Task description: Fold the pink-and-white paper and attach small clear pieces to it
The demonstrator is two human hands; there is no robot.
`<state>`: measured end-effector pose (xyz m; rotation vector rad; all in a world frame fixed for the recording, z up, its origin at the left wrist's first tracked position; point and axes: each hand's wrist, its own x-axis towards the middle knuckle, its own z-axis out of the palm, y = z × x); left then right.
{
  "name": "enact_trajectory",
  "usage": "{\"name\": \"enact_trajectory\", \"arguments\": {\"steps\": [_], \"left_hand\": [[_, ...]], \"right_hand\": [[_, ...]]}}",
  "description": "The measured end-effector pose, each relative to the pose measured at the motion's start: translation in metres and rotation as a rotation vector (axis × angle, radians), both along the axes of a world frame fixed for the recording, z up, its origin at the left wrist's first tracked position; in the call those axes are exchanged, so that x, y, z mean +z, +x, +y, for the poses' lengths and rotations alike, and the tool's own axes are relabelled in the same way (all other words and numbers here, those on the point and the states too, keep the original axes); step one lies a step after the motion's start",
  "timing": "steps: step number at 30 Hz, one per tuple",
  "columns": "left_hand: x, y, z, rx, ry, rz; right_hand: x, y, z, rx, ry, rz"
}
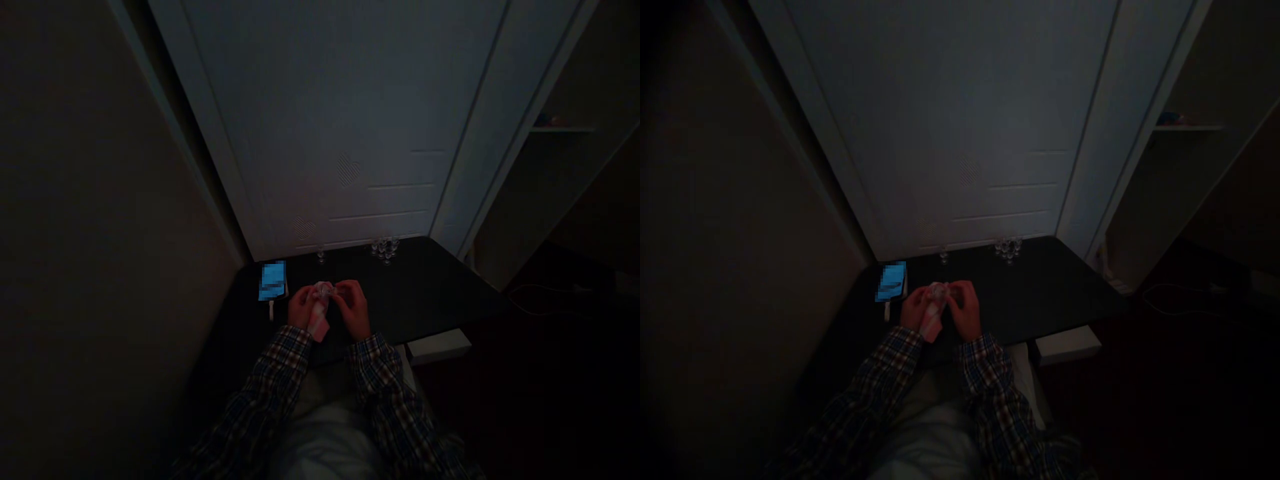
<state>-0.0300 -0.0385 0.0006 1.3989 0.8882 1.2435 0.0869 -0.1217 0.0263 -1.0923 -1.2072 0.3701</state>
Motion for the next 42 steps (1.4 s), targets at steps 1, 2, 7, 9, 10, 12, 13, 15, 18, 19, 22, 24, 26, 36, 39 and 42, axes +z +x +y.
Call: {"name": "enact_trajectory", "arguments": {"steps": [1, 2, 7, 9, 10, 12, 13, 15, 18, 19, 22, 24, 26, 36, 39, 42], "left_hand": [[0.0, 0.0, -0.001, -0.027, 0.001, -0.006], [-0.001, 0.001, -0.001, -0.054, -0.002, -0.015], [-0.005, 0.001, 0.0, -0.119, -0.078, -0.075], [-0.005, 0.002, -0.001, -0.149, -0.106, -0.077], [-0.005, 0.002, -0.002, -0.158, -0.11, -0.073], [-0.003, 0.004, -0.003, -0.165, -0.1, -0.066], [-0.003, 0.004, -0.003, -0.165, -0.092, -0.067], [-0.004, 0.005, -0.002, -0.155, -0.083, -0.076], [-0.006, 0.005, 0.001, -0.106, -0.074, -0.055], [-0.007, 0.005, 0.002, -0.088, -0.065, -0.04], [-0.006, 0.004, 0.004, -0.049, -0.045, 0.001], [-0.003, 0.002, 0.003, -0.019, -0.033, 0.018], [-0.001, 0.001, 0.002, 0.023, -0.01, 0.033], [0.002, 0.001, 0.0, 0.082, -0.079, -0.09], [0.0, 0.006, -0.002, -0.01, -0.164, -0.224], [-0.002, 0.009, -0.005, -0.096, -0.227, -0.371]], "right_hand": [[-0.001, 0.0, 0.001, -0.005, -0.009, -0.016], [-0.002, 0.001, 0.002, -0.017, -0.02, -0.035], [-0.009, 0.003, 0.006, -0.113, -0.053, -0.085], [-0.011, 0.004, 0.007, -0.141, -0.053, -0.083], [-0.012, 0.005, 0.007, -0.154, -0.055, -0.078], [-0.012, 0.005, 0.008, -0.181, -0.06, -0.066], [-0.012, 0.006, 0.008, -0.193, -0.064, -0.06], [-0.012, 0.006, 0.008, -0.202, -0.071, -0.063], [-0.011, 0.005, 0.007, -0.179, -0.069, -0.09], [-0.011, 0.005, 0.007, -0.172, -0.066, -0.097], [-0.01, 0.005, 0.006, -0.164, -0.053, -0.101], [-0.009, 0.005, 0.005, -0.162, -0.048, -0.096], [-0.009, 0.005, 0.005, -0.158, -0.049, -0.1], [-0.011, 0.003, 0.006, -0.127, -0.041, -0.139], [-0.011, 0.004, 0.006, -0.157, -0.042, -0.119], [-0.012, 0.004, 0.005, -0.179, -0.046, -0.117]]}}
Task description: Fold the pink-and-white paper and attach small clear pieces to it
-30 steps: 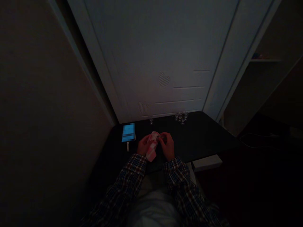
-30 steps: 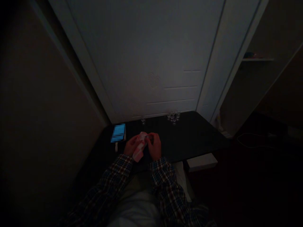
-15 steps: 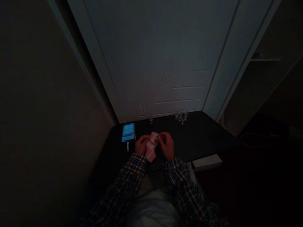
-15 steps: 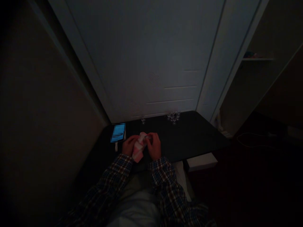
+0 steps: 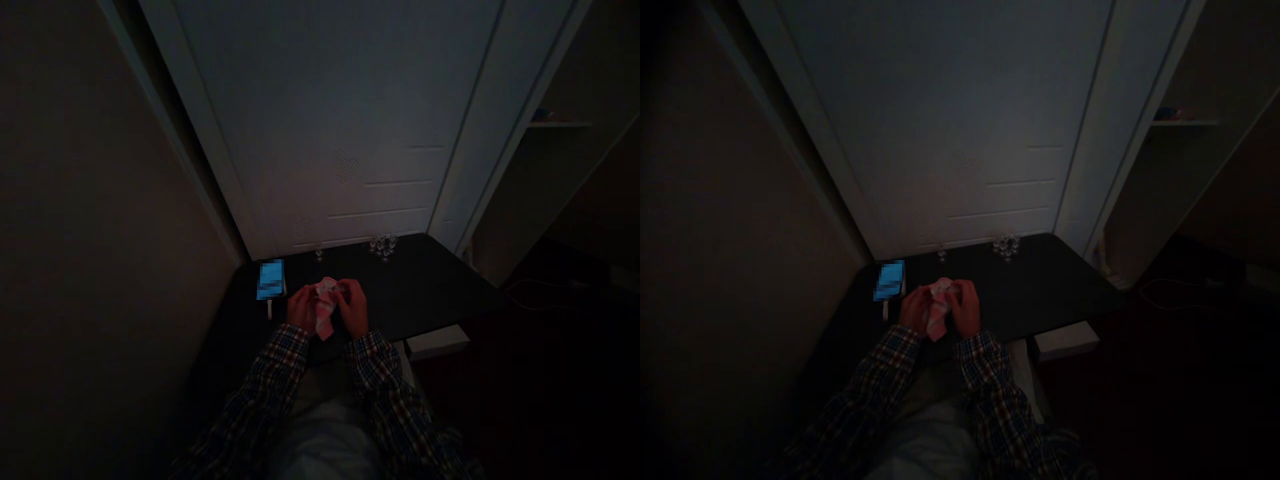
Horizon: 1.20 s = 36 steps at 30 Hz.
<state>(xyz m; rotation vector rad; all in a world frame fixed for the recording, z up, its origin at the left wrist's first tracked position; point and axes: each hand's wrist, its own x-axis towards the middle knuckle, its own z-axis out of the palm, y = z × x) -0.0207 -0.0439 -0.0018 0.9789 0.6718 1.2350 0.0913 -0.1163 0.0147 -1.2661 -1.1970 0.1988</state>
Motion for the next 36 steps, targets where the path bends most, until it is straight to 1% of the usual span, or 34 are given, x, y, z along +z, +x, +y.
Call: {"name": "enact_trajectory", "arguments": {"steps": [3, 6, 8, 11, 14, 18, 22, 25, 28, 32, 36], "left_hand": [[-0.003, 0.0, -0.001, -0.046, 0.005, 0.002], [-0.005, -0.001, 0.002, -0.091, 0.037, 0.101], [-0.006, -0.002, 0.003, -0.073, 0.072, 0.171], [-0.006, -0.002, 0.004, -0.024, 0.147, 0.232], [-0.006, -0.002, 0.004, -0.003, 0.209, 0.219], [-0.007, -0.003, 0.007, 0.002, 0.213, 0.243], [-0.005, -0.007, 0.008, 0.011, 0.189, 0.291], [-0.001, -0.008, 0.007, 0.055, 0.174, 0.329], [0.002, -0.009, 0.005, 0.135, 0.172, 0.369], [0.003, -0.009, 0.004, 0.24, 0.221, 0.454], [0.003, -0.01, 0.003, 0.308, 0.243, 0.508]], "right_hand": [[0.0, 0.0, 0.0, -0.044, -0.016, -0.015], [-0.001, 0.0, 0.0, -0.088, -0.035, -0.03], [-0.001, 0.0, 0.0, -0.085, -0.044, -0.036], [0.0, 0.0, 0.0, -0.037, -0.044, -0.044], [0.004, -0.001, -0.002, 0.038, -0.035, -0.05], [0.007, -0.003, -0.004, 0.098, -0.025, -0.062], [0.003, -0.003, -0.002, 0.108, -0.031, -0.076], [-0.002, -0.003, 0.001, 0.114, -0.067, -0.1], [-0.005, -0.004, 0.003, 0.126, -0.101, -0.137], [-0.003, -0.006, 0.001, 0.15, -0.107, -0.166], [0.0, -0.007, 0.0, 0.18, -0.127, -0.184]]}}
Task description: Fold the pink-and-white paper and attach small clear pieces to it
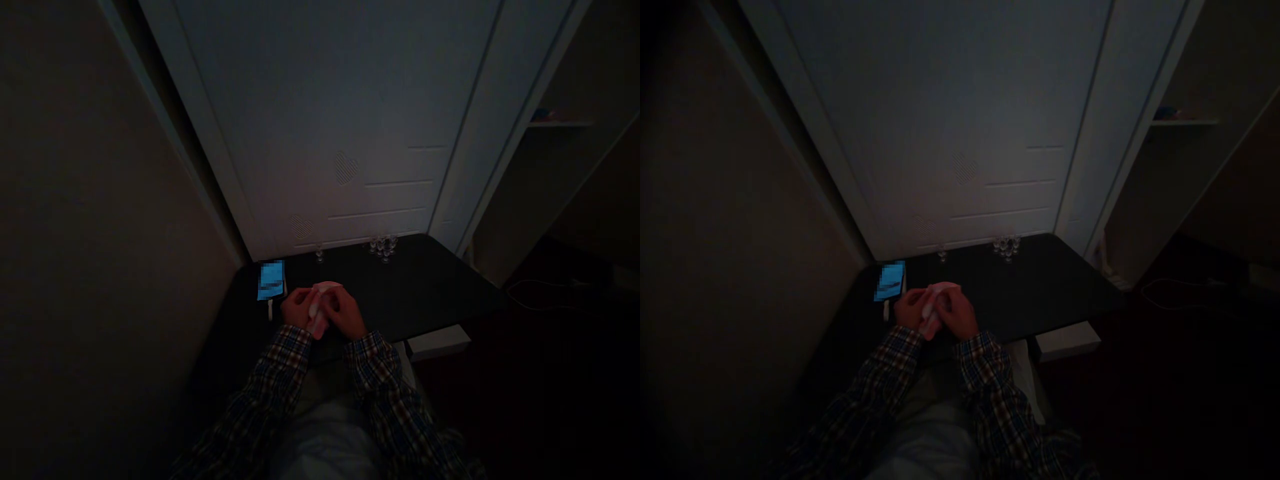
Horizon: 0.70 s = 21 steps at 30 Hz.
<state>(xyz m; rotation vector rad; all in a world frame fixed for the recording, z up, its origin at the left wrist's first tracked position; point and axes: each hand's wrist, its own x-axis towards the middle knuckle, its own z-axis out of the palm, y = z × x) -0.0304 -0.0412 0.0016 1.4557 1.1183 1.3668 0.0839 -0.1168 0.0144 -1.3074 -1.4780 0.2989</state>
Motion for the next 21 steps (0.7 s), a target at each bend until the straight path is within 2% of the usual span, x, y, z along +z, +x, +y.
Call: {"name": "enact_trajectory", "arguments": {"steps": [7, 13, 21], "left_hand": [[-0.0007, 0.0006, 0.0013, 0.02, 0.051, 0.005], [-0.003, 0.0035, 0.0022, -0.152, -0.024, -0.077], [0.0025, 0.0061, -0.0011, -0.199, -0.076, -0.09]], "right_hand": [[-0.0006, -0.0007, 0.0002, 0.025, -0.049, 0.01], [0.0016, 0.0011, -0.0021, 0.003, -0.035, -0.007], [0.0029, 0.0008, -0.0031, 0.01, -0.045, -0.012]]}}
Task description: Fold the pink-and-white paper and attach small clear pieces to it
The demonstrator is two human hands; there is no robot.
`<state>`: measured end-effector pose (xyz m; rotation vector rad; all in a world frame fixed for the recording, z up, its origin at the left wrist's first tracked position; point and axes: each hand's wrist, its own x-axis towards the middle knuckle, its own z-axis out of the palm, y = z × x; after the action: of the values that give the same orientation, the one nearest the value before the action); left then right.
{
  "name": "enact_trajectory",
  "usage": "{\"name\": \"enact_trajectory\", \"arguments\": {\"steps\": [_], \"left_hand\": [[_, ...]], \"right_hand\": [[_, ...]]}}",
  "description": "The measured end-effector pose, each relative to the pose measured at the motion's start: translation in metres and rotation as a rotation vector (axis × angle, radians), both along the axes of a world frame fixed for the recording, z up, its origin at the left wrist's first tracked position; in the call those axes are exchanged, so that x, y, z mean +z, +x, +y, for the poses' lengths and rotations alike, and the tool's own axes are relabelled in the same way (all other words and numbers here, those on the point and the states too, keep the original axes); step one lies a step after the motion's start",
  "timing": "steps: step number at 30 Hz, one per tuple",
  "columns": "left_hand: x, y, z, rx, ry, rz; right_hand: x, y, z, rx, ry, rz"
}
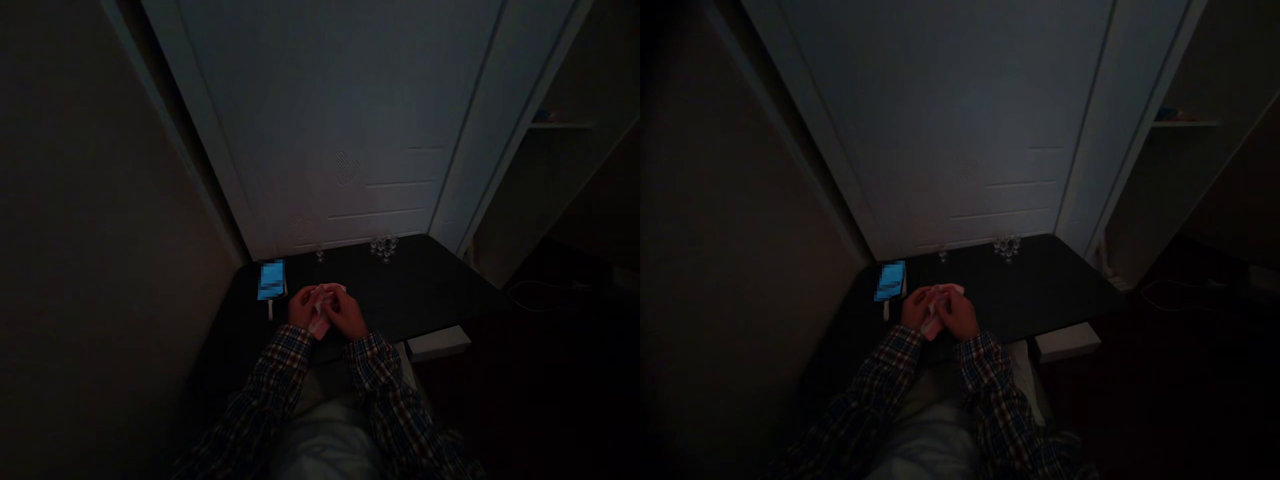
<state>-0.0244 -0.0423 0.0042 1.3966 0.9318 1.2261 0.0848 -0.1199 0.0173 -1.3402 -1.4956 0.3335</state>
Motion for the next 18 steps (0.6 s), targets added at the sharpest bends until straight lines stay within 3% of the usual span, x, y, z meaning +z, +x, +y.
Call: {"name": "enact_trajectory", "arguments": {"steps": [9, 18], "left_hand": [[-0.0013, -0.0046, 0.0017, 0.084, 0.093, 0.081], [-0.0078, -0.0035, 0.007, 0.06, 0.059, -0.017]], "right_hand": [[0.0029, 0.0001, -0.0021, 0.016, -0.001, -0.006], [-0.0043, 0.0016, 0.0032, -0.008, 0.02, -0.016]]}}
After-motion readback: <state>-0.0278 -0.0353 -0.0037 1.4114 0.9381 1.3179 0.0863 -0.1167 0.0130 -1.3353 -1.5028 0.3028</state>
